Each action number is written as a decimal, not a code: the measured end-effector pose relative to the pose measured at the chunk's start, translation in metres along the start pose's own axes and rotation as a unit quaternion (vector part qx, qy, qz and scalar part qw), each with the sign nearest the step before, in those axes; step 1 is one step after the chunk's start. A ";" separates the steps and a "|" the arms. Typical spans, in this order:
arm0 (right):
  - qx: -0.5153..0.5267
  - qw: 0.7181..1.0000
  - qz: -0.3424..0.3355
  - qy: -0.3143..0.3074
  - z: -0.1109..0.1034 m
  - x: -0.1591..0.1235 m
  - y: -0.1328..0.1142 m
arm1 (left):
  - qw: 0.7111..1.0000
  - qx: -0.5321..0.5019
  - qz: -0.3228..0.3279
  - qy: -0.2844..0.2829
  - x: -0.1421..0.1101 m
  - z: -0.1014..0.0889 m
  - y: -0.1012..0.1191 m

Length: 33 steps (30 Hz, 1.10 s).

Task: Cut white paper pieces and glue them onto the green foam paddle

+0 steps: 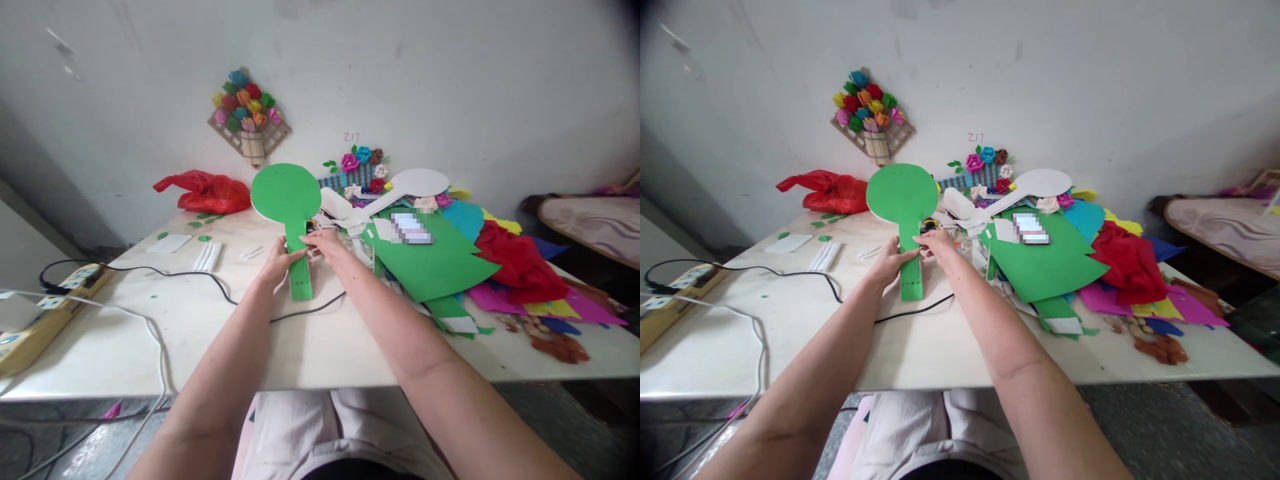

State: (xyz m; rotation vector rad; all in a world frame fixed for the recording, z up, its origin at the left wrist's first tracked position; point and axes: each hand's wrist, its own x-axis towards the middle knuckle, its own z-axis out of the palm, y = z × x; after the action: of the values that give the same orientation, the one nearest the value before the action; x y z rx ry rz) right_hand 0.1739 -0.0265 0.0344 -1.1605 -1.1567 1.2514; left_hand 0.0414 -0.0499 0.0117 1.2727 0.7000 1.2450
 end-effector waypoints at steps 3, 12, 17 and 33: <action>0.021 0.999 0.025 -0.033 -0.002 -0.001 -0.001 | 1.000 -0.004 0.003 0.012 0.000 0.001 0.002; -0.032 0.999 0.005 -0.026 -0.002 -0.002 -0.003 | 1.000 0.002 -0.012 0.007 0.000 0.000 0.000; -0.062 0.998 -0.008 0.005 -0.002 -0.002 -0.002 | 1.000 0.002 -0.020 -0.005 -0.001 0.000 -0.001; -0.090 0.996 -0.020 0.010 -0.001 -0.001 -0.001 | 0.999 0.026 -0.028 -0.015 0.000 0.000 0.001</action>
State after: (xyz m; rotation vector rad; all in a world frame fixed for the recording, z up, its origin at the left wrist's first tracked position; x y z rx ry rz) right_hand 0.1753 -0.0275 0.0356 -1.2731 -1.2924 1.1207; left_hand 0.0408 -0.0502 0.0123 1.3033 0.7456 1.1679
